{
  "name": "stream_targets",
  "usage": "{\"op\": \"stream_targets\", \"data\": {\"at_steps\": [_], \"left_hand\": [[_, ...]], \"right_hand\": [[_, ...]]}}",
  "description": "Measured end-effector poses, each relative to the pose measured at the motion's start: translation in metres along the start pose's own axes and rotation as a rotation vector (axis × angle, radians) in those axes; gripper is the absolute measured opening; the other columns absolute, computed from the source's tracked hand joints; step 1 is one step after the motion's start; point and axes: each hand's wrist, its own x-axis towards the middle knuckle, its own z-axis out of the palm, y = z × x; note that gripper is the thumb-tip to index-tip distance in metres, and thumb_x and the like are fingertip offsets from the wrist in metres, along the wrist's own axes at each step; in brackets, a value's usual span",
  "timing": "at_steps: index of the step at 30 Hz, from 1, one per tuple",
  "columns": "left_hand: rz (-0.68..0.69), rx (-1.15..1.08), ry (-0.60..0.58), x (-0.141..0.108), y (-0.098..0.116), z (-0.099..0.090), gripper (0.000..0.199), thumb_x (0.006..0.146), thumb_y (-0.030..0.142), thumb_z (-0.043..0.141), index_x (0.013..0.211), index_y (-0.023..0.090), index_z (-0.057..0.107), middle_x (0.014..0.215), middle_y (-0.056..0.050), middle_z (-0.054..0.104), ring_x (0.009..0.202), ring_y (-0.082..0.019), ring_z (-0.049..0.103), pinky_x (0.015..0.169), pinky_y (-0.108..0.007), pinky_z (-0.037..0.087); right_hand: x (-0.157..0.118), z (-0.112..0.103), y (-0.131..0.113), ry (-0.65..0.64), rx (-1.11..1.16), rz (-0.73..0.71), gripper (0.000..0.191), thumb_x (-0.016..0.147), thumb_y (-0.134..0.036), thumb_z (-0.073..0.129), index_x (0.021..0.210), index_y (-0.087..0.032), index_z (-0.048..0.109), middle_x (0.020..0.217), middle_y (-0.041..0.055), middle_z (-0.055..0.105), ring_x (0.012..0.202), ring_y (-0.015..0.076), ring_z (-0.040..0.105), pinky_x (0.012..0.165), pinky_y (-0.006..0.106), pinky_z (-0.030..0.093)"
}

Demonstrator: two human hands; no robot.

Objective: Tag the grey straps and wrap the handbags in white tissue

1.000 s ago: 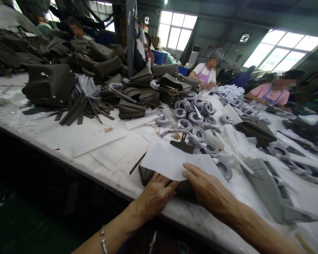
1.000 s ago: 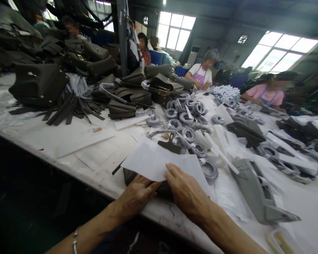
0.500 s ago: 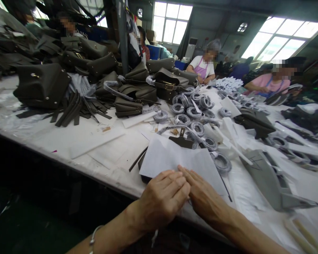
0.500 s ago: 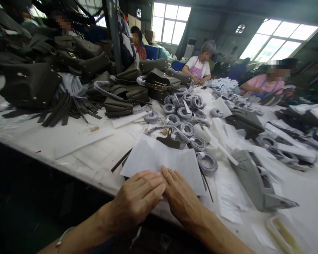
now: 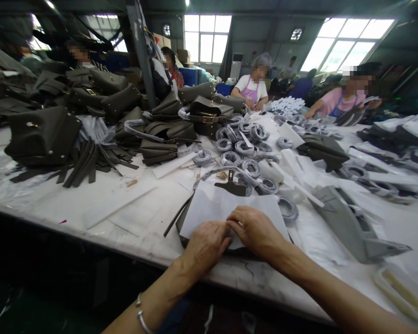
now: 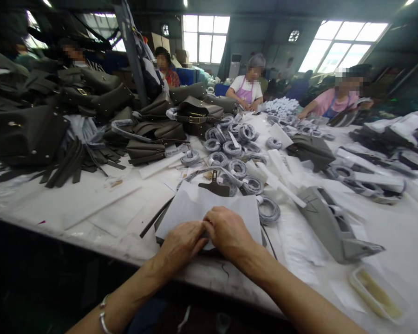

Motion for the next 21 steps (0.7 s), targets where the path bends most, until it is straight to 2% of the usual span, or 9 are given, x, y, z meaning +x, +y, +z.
{"op": "stream_targets", "data": {"at_steps": [3, 5, 8, 11, 13, 15, 18, 21], "left_hand": [[-0.011, 0.141, -0.070, 0.003, 0.010, -0.008, 0.015, 0.088, 0.020, 0.067, 0.100, 0.016, 0.059, 0.092, -0.005, 0.068, 0.087, -0.025, 0.065, 0.077, -0.039, 0.056], [0.002, 0.225, -0.121, 0.006, 0.015, -0.013, 0.011, 0.088, 0.022, 0.068, 0.092, 0.016, 0.060, 0.085, -0.005, 0.066, 0.082, -0.026, 0.064, 0.071, -0.039, 0.055], [0.011, 0.236, -0.172, 0.014, 0.014, -0.019, 0.010, 0.089, 0.023, 0.066, 0.090, 0.016, 0.060, 0.085, -0.006, 0.064, 0.082, -0.025, 0.063, 0.070, -0.038, 0.054], [0.035, 0.115, -0.192, 0.019, 0.003, -0.018, 0.016, 0.087, 0.025, 0.069, 0.096, 0.017, 0.059, 0.099, -0.006, 0.065, 0.094, -0.025, 0.062, 0.081, -0.038, 0.054], [0.061, -0.001, -0.165, 0.017, -0.005, -0.014, 0.023, 0.086, 0.025, 0.071, 0.103, 0.017, 0.056, 0.112, -0.007, 0.063, 0.106, -0.023, 0.060, 0.093, -0.038, 0.051], [0.039, -0.081, -0.135, 0.011, -0.009, -0.009, 0.026, 0.087, 0.022, 0.069, 0.107, 0.018, 0.053, 0.115, -0.006, 0.063, 0.108, -0.021, 0.059, 0.097, -0.036, 0.049], [-0.058, -0.068, -0.131, 0.004, -0.004, -0.001, 0.021, 0.089, 0.021, 0.067, 0.105, 0.019, 0.053, 0.102, -0.003, 0.065, 0.096, -0.021, 0.062, 0.087, -0.036, 0.052], [-0.069, 0.078, -0.132, 0.001, 0.010, 0.005, 0.011, 0.090, 0.016, 0.062, 0.100, 0.018, 0.056, 0.092, -0.003, 0.065, 0.086, -0.023, 0.062, 0.080, -0.039, 0.053]], "right_hand": [[0.000, 0.028, 0.016, 0.035, 0.133, 0.049, 0.012, 0.086, -0.018, 0.060, 0.079, -0.020, 0.071, 0.081, 0.0039, 0.072, 0.079, 0.0180, 0.066, 0.074, 0.028, 0.048], [-0.003, 0.038, 0.024, 0.063, 0.239, 0.055, 0.010, 0.084, -0.016, 0.062, 0.079, -0.020, 0.070, 0.080, 0.0027, 0.072, 0.078, 0.0175, 0.066, 0.074, 0.028, 0.048], [-0.007, 0.039, 0.028, 0.077, 0.325, 0.105, 0.008, 0.083, -0.017, 0.066, 0.078, -0.019, 0.071, 0.079, 0.0022, 0.072, 0.076, 0.0173, 0.066, 0.074, 0.028, 0.048], [-0.006, 0.035, 0.028, 0.066, 0.354, 0.163, 0.009, 0.083, -0.018, 0.068, 0.074, -0.019, 0.071, 0.076, 0.0016, 0.071, 0.074, 0.0170, 0.065, 0.072, 0.028, 0.047], [-0.004, 0.034, 0.030, 0.034, 0.356, 0.134, 0.011, 0.082, -0.015, 0.068, 0.073, -0.019, 0.070, 0.078, 0.0013, 0.071, 0.075, 0.0167, 0.065, 0.073, 0.028, 0.047], [-0.003, 0.036, 0.034, -0.010, 0.351, 0.077, 0.012, 0.082, -0.012, 0.067, 0.074, -0.020, 0.071, 0.080, 0.0012, 0.071, 0.078, 0.0163, 0.065, 0.076, 0.027, 0.047], [-0.003, 0.041, 0.039, -0.047, 0.309, -0.015, 0.014, 0.084, -0.009, 0.064, 0.077, -0.019, 0.072, 0.085, 0.0030, 0.071, 0.084, 0.0173, 0.065, 0.081, 0.028, 0.048], [-0.006, 0.047, 0.042, -0.052, 0.219, -0.072, 0.017, 0.089, -0.010, 0.059, 0.080, -0.018, 0.072, 0.088, 0.0055, 0.070, 0.088, 0.0193, 0.063, 0.083, 0.031, 0.048]]}}
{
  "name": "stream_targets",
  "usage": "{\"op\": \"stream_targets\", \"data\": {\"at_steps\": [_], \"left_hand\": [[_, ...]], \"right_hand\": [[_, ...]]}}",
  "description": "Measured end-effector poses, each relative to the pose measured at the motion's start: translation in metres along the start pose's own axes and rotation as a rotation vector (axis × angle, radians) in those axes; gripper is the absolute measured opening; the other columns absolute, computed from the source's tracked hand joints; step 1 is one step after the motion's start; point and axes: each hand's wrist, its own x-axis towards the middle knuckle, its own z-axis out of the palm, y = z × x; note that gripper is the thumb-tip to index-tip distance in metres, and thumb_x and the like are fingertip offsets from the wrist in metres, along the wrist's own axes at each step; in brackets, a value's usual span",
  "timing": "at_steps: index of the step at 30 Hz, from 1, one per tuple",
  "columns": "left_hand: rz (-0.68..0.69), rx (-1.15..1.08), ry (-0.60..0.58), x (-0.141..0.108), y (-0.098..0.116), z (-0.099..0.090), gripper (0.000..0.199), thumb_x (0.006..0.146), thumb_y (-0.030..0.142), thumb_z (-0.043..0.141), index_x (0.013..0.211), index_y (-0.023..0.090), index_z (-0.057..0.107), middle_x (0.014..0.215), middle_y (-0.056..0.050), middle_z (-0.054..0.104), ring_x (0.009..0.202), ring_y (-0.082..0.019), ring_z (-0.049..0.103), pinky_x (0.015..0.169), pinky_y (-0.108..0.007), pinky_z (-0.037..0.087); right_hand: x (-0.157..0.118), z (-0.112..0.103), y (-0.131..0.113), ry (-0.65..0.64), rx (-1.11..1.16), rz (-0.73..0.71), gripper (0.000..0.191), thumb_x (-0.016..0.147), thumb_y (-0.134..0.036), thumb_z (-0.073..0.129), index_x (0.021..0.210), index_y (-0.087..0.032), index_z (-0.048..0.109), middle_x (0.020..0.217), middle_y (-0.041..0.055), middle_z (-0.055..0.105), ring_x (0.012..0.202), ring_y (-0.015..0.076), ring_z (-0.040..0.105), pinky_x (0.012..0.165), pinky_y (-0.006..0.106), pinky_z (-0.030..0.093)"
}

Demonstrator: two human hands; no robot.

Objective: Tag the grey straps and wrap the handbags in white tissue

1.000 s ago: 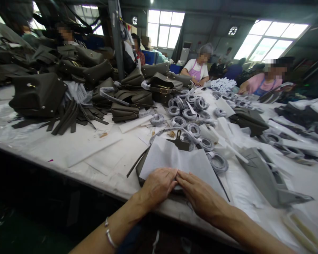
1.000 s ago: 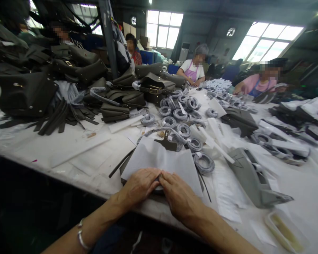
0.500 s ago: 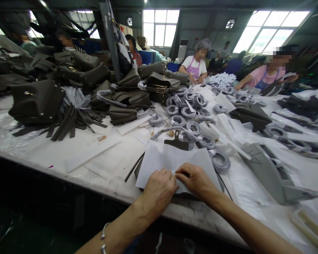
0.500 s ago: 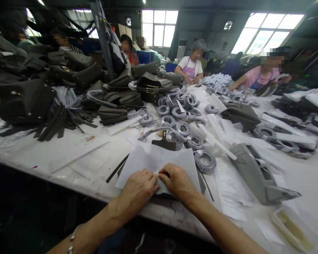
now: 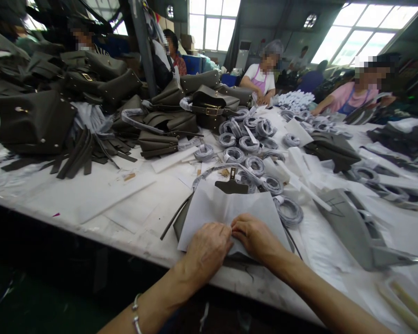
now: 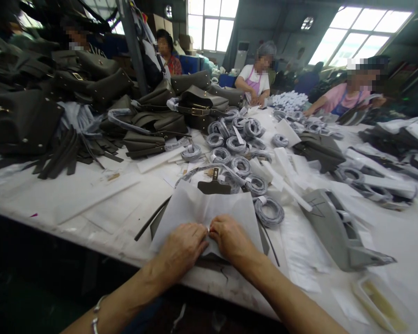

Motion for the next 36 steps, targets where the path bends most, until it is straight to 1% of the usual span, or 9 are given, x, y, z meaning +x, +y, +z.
{"op": "stream_targets", "data": {"at_steps": [4, 8, 13, 18, 21, 25, 30, 34, 36], "left_hand": [[0.022, 0.175, -0.035, 0.002, 0.014, -0.003, 0.008, 0.092, 0.013, 0.056, 0.099, 0.014, 0.059, 0.089, -0.007, 0.065, 0.083, -0.025, 0.063, 0.070, -0.037, 0.053], [0.111, 0.169, -0.183, 0.014, 0.010, -0.026, 0.008, 0.090, 0.012, 0.056, 0.093, 0.013, 0.063, 0.083, -0.008, 0.066, 0.073, -0.024, 0.064, 0.060, -0.033, 0.050], [0.156, 0.085, -0.315, 0.043, -0.005, -0.046, 0.015, 0.089, 0.009, 0.054, 0.087, 0.015, 0.067, 0.074, -0.006, 0.069, 0.068, -0.022, 0.067, 0.061, -0.030, 0.050], [0.029, 0.037, -0.131, 0.049, -0.018, -0.018, 0.007, 0.091, 0.018, 0.055, 0.090, 0.017, 0.062, 0.084, -0.005, 0.068, 0.076, -0.022, 0.066, 0.065, -0.032, 0.051], [-0.001, 0.045, -0.077, 0.043, -0.021, -0.004, 0.009, 0.094, 0.017, 0.050, 0.092, 0.018, 0.058, 0.088, -0.004, 0.065, 0.082, -0.021, 0.064, 0.070, -0.031, 0.051], [-0.011, 0.060, -0.025, 0.039, -0.020, -0.002, 0.008, 0.095, 0.016, 0.049, 0.090, 0.018, 0.056, 0.090, -0.005, 0.062, 0.087, -0.022, 0.059, 0.076, -0.033, 0.049], [-0.076, 0.138, 0.107, 0.041, -0.022, -0.002, 0.010, 0.092, 0.012, 0.051, 0.096, 0.016, 0.058, 0.100, -0.008, 0.061, 0.099, -0.026, 0.056, 0.090, -0.042, 0.046], [-0.099, 0.129, 0.143, 0.043, -0.025, 0.004, 0.021, 0.091, 0.011, 0.050, 0.111, 0.014, 0.057, 0.116, -0.012, 0.059, 0.112, -0.027, 0.053, 0.102, -0.044, 0.041], [-0.087, 0.118, 0.145, 0.044, -0.027, 0.006, 0.022, 0.092, 0.012, 0.049, 0.113, 0.014, 0.056, 0.119, -0.012, 0.059, 0.114, -0.026, 0.053, 0.106, -0.043, 0.038]], "right_hand": [[-0.006, 0.004, 0.003, 0.052, 0.019, -0.008, 0.013, 0.090, -0.013, 0.059, 0.087, -0.018, 0.070, 0.090, 0.0053, 0.068, 0.089, 0.0194, 0.062, 0.084, 0.032, 0.049], [-0.008, 0.001, 0.002, 0.104, 0.136, 0.019, 0.016, 0.089, -0.015, 0.061, 0.100, -0.021, 0.071, 0.097, 0.0037, 0.067, 0.092, 0.0174, 0.062, 0.087, 0.030, 0.049], [-0.005, 0.001, -0.005, 0.090, 0.020, 0.003, 0.015, 0.086, -0.011, 0.057, 0.089, -0.021, 0.069, 0.094, 0.0035, 0.067, 0.092, 0.0188, 0.061, 0.086, 0.031, 0.046], [-0.007, 0.006, -0.010, 0.114, -0.224, 0.057, 0.008, 0.086, -0.018, 0.061, 0.087, -0.021, 0.069, 0.093, 0.0041, 0.069, 0.090, 0.0219, 0.059, 0.083, 0.034, 0.042], [-0.006, 0.001, -0.015, 0.063, -0.323, 0.076, 0.009, 0.089, -0.021, 0.061, 0.089, -0.020, 0.069, 0.093, 0.0050, 0.070, 0.092, 0.0230, 0.060, 0.084, 0.035, 0.041], [0.004, -0.011, -0.030, -0.113, -0.428, 0.095, 0.013, 0.089, -0.021, 0.059, 0.094, -0.021, 0.071, 0.097, 0.0061, 0.071, 0.096, 0.0249, 0.062, 0.082, 0.035, 0.043], [0.024, -0.018, -0.048, -0.230, -0.544, 0.083, 0.022, 0.079, -0.012, 0.058, 0.094, -0.017, 0.072, 0.092, 0.0125, 0.073, 0.084, 0.0272, 0.067, 0.062, 0.032, 0.042], [0.043, -0.035, -0.045, -0.288, -0.527, 0.080, 0.010, 0.076, -0.018, 0.063, 0.072, -0.021, 0.072, 0.070, 0.0063, 0.072, 0.063, 0.0206, 0.065, 0.052, 0.028, 0.035], [0.052, -0.042, -0.040, -0.279, -0.518, 0.108, 0.017, 0.079, -0.021, 0.062, 0.063, -0.023, 0.068, 0.060, 0.0026, 0.067, 0.054, 0.0166, 0.060, 0.050, 0.026, 0.033]]}}
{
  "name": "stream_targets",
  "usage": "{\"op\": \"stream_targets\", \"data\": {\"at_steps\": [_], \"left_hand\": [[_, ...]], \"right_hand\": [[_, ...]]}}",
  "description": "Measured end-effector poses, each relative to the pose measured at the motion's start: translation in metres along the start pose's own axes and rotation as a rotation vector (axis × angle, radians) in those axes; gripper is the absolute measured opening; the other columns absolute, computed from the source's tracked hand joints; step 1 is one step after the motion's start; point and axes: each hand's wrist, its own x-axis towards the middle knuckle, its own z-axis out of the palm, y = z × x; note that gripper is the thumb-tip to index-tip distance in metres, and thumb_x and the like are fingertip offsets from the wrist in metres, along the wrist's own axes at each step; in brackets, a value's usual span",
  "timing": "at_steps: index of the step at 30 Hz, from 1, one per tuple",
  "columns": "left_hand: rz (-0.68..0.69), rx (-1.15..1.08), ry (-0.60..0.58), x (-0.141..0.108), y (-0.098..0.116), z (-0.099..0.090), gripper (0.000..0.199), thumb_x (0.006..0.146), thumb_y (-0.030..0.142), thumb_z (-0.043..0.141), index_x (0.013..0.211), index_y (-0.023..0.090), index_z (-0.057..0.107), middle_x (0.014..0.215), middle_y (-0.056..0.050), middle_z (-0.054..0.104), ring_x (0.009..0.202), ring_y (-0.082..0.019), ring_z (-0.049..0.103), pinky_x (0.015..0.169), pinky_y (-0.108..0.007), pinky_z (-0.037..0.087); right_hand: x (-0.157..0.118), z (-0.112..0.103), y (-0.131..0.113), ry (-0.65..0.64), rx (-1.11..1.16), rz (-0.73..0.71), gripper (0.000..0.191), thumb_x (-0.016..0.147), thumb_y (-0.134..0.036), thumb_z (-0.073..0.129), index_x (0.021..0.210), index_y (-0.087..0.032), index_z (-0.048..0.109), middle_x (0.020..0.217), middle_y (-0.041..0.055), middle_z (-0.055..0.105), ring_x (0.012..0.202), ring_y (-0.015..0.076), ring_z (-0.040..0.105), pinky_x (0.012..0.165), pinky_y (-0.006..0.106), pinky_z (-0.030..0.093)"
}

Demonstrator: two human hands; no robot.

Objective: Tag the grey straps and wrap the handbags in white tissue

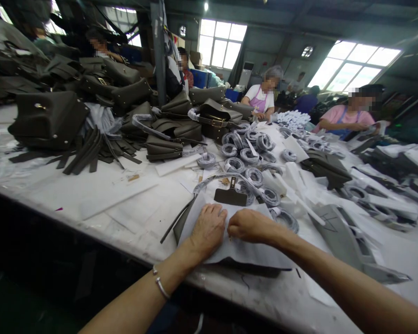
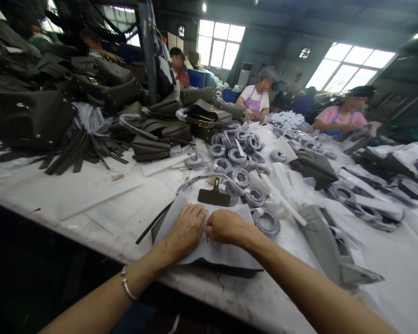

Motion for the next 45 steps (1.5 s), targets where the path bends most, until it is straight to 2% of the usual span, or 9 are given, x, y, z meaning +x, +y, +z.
{"op": "stream_targets", "data": {"at_steps": [2, 7, 10, 15, 24, 28, 36, 40, 45], "left_hand": [[0.006, -0.014, 0.000, 0.002, -0.002, 0.000, 0.020, 0.094, 0.013, 0.048, 0.112, 0.014, 0.057, 0.116, -0.011, 0.061, 0.112, -0.024, 0.054, 0.106, -0.043, 0.038], [-0.041, -0.023, 0.008, 0.010, -0.010, -0.003, 0.011, 0.096, 0.020, 0.051, 0.102, 0.016, 0.059, 0.102, -0.008, 0.065, 0.098, -0.023, 0.060, 0.090, -0.038, 0.047], [-0.064, 0.001, 0.013, 0.014, -0.011, -0.002, 0.013, 0.096, 0.025, 0.054, 0.095, 0.015, 0.061, 0.096, -0.009, 0.065, 0.094, -0.025, 0.061, 0.087, -0.040, 0.047], [-0.076, 0.055, 0.022, 0.016, -0.012, 0.000, 0.016, 0.097, 0.030, 0.054, 0.100, 0.016, 0.062, 0.097, -0.008, 0.066, 0.099, -0.025, 0.060, 0.100, -0.048, 0.038], [-0.122, 0.066, 0.008, 0.023, -0.017, -0.002, 0.015, 0.098, 0.029, 0.051, 0.100, 0.016, 0.060, 0.092, -0.006, 0.066, 0.090, -0.022, 0.062, 0.085, -0.038, 0.044], [-0.219, 0.125, 0.097, 0.020, -0.016, -0.006, 0.016, 0.095, 0.029, 0.058, 0.103, 0.016, 0.062, 0.104, -0.010, 0.064, 0.107, -0.028, 0.056, 0.103, -0.048, 0.036], [-0.169, 0.119, 0.052, 0.021, -0.019, -0.002, 0.022, 0.099, 0.032, 0.051, 0.090, 0.018, 0.065, 0.087, -0.006, 0.066, 0.091, -0.025, 0.059, 0.108, -0.053, 0.030], [-0.123, 0.099, 0.014, 0.025, -0.021, 0.000, 0.025, 0.100, 0.033, 0.048, 0.087, 0.018, 0.063, 0.083, -0.007, 0.065, 0.084, -0.025, 0.059, 0.092, -0.046, 0.040], [-0.084, 0.078, -0.051, 0.032, -0.020, 0.003, 0.026, 0.101, 0.033, 0.047, 0.086, 0.017, 0.061, 0.075, -0.006, 0.065, 0.078, -0.026, 0.061, 0.077, -0.042, 0.040]], "right_hand": [[0.005, 0.002, 0.005, 0.071, -0.005, 0.066, 0.022, 0.086, -0.022, 0.056, 0.068, -0.022, 0.069, 0.064, 0.0035, 0.068, 0.057, 0.0167, 0.061, 0.054, 0.027, 0.036], [-0.002, 0.035, 0.004, 0.322, -0.045, 0.115, 0.019, 0.096, -0.023, 0.048, 0.095, -0.018, 0.066, 0.099, 0.0103, 0.068, 0.096, 0.0242, 0.059, 0.084, 0.034, 0.040], [-0.005, 0.049, 0.006, 0.405, -0.083, 0.089, 0.018, 0.098, -0.029, 0.050, 0.093, -0.020, 0.064, 0.096, 0.0083, 0.067, 0.093, 0.0245, 0.057, 0.086, 0.036, 0.040], [-0.004, 0.050, 0.009, 0.385, -0.067, 0.101, 0.022, 0.100, -0.032, 0.049, 0.090, -0.021, 0.063, 0.093, 0.0072, 0.068, 0.093, 0.0231, 0.058, 0.086, 0.036, 0.040], [0.004, 0.051, 0.023, 0.353, -0.063, 0.149, 0.036, 0.101, -0.045, 0.044, 0.084, -0.020, 0.063, 0.083, 0.0066, 0.070, 0.081, 0.0229, 0.064, 0.076, 0.036, 0.036], [0.008, 0.057, 0.028, 0.392, -0.073, 0.194, 0.039, 0.100, -0.049, 0.045, 0.082, -0.020, 0.063, 0.080, 0.0070, 0.070, 0.080, 0.0240, 0.064, 0.075, 0.037, 0.034], [0.002, 0.058, 0.029, 0.464, -0.092, 0.209, 0.039, 0.099, -0.049, 0.048, 0.074, -0.022, 0.061, 0.080, 0.0083, 0.068, 0.084, 0.0270, 0.060, 0.077, 0.039, 0.034], [0.003, 0.061, 0.035, 0.421, -0.097, 0.223, 0.042, 0.101, -0.049, 0.042, 0.073, -0.022, 0.059, 0.075, 0.0086, 0.068, 0.078, 0.0266, 0.062, 0.076, 0.039, 0.035], [0.006, 0.062, 0.040, 0.261, -0.069, 0.372, 0.046, 0.102, -0.052, 0.034, 0.075, -0.024, 0.058, 0.061, 0.0067, 0.066, 0.062, 0.0260, 0.065, 0.058, 0.034, 0.030]]}}
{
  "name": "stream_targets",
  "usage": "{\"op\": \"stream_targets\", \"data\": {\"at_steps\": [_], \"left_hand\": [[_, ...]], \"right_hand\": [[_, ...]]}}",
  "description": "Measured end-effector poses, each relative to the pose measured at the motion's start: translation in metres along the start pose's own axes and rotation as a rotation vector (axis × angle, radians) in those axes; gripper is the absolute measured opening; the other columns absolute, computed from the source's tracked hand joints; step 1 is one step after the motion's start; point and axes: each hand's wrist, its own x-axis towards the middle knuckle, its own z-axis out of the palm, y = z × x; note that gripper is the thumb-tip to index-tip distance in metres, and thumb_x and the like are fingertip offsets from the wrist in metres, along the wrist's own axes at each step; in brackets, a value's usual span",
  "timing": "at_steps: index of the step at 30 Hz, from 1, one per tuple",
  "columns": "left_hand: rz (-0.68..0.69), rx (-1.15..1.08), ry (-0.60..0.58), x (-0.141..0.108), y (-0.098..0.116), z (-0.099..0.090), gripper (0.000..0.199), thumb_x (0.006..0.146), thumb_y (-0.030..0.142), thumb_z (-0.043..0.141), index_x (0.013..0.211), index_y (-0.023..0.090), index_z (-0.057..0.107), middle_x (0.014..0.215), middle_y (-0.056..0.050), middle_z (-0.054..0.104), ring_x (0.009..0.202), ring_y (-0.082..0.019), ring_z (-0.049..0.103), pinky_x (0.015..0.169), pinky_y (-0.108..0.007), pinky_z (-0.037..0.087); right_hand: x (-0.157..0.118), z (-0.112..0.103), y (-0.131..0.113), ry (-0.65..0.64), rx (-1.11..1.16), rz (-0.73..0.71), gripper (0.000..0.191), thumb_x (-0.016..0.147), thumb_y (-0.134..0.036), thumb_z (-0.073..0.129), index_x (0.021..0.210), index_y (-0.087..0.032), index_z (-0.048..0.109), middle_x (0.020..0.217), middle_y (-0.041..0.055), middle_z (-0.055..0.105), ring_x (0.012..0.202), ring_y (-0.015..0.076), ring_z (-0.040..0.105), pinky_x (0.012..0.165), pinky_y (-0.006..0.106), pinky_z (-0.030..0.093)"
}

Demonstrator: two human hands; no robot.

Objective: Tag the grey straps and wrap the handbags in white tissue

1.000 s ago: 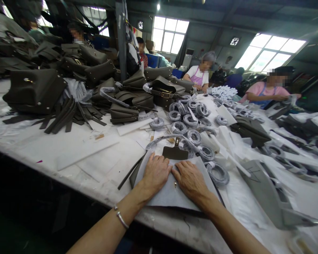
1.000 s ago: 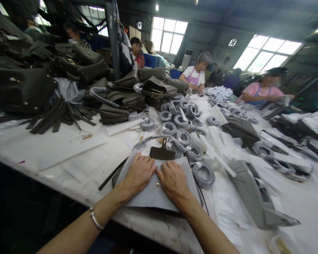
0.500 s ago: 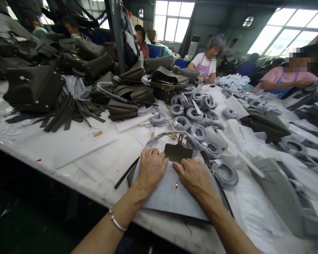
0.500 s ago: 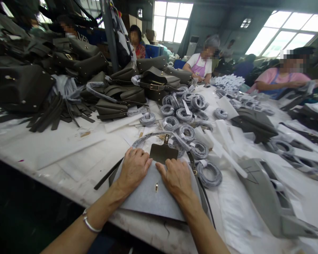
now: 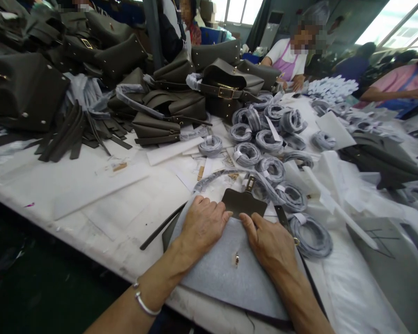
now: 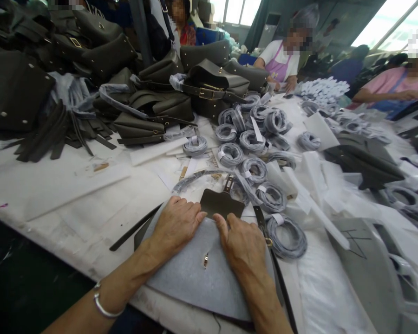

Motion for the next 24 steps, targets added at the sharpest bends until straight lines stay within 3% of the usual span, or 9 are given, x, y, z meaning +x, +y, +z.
{"op": "stream_targets", "data": {"at_steps": [3, 5, 9, 12, 17, 21, 24], "left_hand": [[0.025, 0.031, -0.016, 0.003, 0.002, 0.000, 0.021, 0.099, 0.032, 0.050, 0.089, 0.016, 0.060, 0.075, -0.005, 0.066, 0.076, -0.026, 0.061, 0.075, -0.042, 0.039], [0.031, 0.046, -0.026, 0.004, 0.002, 0.000, 0.019, 0.098, 0.031, 0.052, 0.090, 0.016, 0.059, 0.075, -0.005, 0.066, 0.076, -0.026, 0.061, 0.075, -0.041, 0.039], [0.030, 0.037, -0.040, 0.005, 0.002, 0.002, 0.021, 0.099, 0.032, 0.051, 0.090, 0.015, 0.059, 0.075, -0.006, 0.066, 0.077, -0.026, 0.062, 0.076, -0.041, 0.039], [0.033, 0.016, -0.050, 0.005, 0.002, 0.004, 0.023, 0.100, 0.032, 0.047, 0.091, 0.015, 0.060, 0.078, -0.007, 0.067, 0.079, -0.026, 0.062, 0.079, -0.042, 0.039], [-0.013, -0.058, 0.011, 0.004, 0.001, 0.007, 0.019, 0.097, 0.027, 0.051, 0.088, 0.014, 0.062, 0.087, -0.010, 0.066, 0.089, -0.028, 0.061, 0.081, -0.043, 0.041], [-0.112, -0.200, 0.106, 0.005, 0.000, 0.009, 0.014, 0.091, 0.015, 0.052, 0.080, 0.016, 0.060, 0.086, -0.009, 0.063, 0.085, -0.025, 0.060, 0.081, -0.041, 0.044], [-0.199, -0.259, 0.192, 0.005, -0.005, 0.008, 0.017, 0.085, 0.003, 0.046, 0.086, 0.016, 0.057, 0.092, -0.009, 0.061, 0.087, -0.023, 0.059, 0.080, -0.038, 0.047]], "right_hand": [[0.002, 0.001, -0.001, -0.019, 0.045, 0.113, 0.042, 0.101, -0.055, 0.034, 0.086, -0.024, 0.058, 0.065, 0.0047, 0.067, 0.061, 0.0267, 0.066, 0.054, 0.032, 0.031], [0.003, 0.004, 0.000, 0.087, 0.146, 0.172, 0.042, 0.100, -0.057, 0.035, 0.100, -0.022, 0.057, 0.078, 0.0060, 0.070, 0.066, 0.0260, 0.067, 0.055, 0.033, 0.037], [0.007, 0.015, 0.005, 0.424, 0.287, 0.119, 0.063, 0.097, -0.061, 0.038, 0.136, -0.012, 0.043, 0.122, 0.0204, 0.060, 0.110, 0.0326, 0.060, 0.084, 0.042, 0.049], [0.009, 0.021, 0.011, 0.446, 0.319, 0.040, 0.071, 0.095, -0.060, 0.044, 0.145, -0.011, 0.035, 0.135, 0.0232, 0.053, 0.123, 0.0361, 0.050, 0.097, 0.050, 0.045], [0.007, 0.017, 0.017, 0.434, 0.476, -0.014, 0.062, 0.090, -0.050, 0.058, 0.141, -0.017, 0.045, 0.121, 0.0163, 0.063, 0.106, 0.0325, 0.059, 0.091, 0.050, 0.047], [-0.005, 0.005, 0.017, 0.464, 0.636, -0.203, 0.021, 0.090, -0.031, 0.060, 0.110, -0.026, 0.067, 0.097, 0.0063, 0.067, 0.093, 0.0251, 0.061, 0.087, 0.044, 0.048], [-0.016, -0.002, 0.017, 0.451, 0.781, -0.329, 0.013, 0.087, -0.019, 0.057, 0.094, -0.024, 0.066, 0.116, 0.0085, 0.066, 0.111, 0.0255, 0.060, 0.097, 0.043, 0.046]]}}
